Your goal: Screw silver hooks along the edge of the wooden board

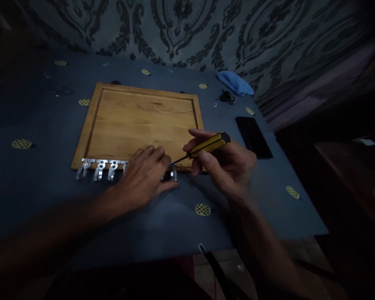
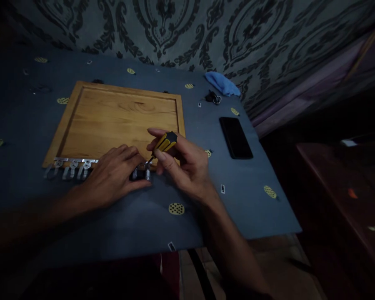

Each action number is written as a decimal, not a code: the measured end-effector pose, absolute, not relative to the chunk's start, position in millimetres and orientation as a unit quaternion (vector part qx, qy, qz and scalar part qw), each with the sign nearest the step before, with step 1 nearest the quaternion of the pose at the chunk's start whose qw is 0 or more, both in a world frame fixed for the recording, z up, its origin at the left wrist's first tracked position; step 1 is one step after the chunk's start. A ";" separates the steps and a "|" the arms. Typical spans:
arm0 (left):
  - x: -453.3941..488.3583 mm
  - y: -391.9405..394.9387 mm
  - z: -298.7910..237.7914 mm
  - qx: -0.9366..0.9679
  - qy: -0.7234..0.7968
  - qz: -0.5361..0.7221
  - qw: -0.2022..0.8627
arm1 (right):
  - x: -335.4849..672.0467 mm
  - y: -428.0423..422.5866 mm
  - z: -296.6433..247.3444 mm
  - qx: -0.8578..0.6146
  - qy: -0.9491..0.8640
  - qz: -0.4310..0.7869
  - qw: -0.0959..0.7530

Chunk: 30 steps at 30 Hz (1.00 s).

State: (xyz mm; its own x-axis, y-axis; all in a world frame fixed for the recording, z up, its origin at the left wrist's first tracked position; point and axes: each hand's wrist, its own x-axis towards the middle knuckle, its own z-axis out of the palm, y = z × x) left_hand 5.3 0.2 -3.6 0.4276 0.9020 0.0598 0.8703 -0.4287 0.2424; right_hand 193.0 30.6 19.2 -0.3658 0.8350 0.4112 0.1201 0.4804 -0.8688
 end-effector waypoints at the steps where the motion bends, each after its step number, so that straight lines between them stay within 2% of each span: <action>1: 5.2 0.4 -3.4 0.841 0.526 0.092 0.089 | 192.3 31.6 17.7 -0.332 -0.723 0.390 0.464; 9: 5.2 1.6 -0.9 0.843 0.524 0.083 0.092 | 186.4 33.6 12.0 -0.370 -0.674 0.347 0.537; 22: 5.1 2.0 -0.2 0.842 0.524 0.079 0.098 | 184.8 33.5 9.4 -0.362 -0.681 0.388 0.506; 30: 5.2 2.1 1.2 0.843 0.523 0.076 0.101 | 184.6 32.3 10.5 -0.371 -0.693 0.371 0.495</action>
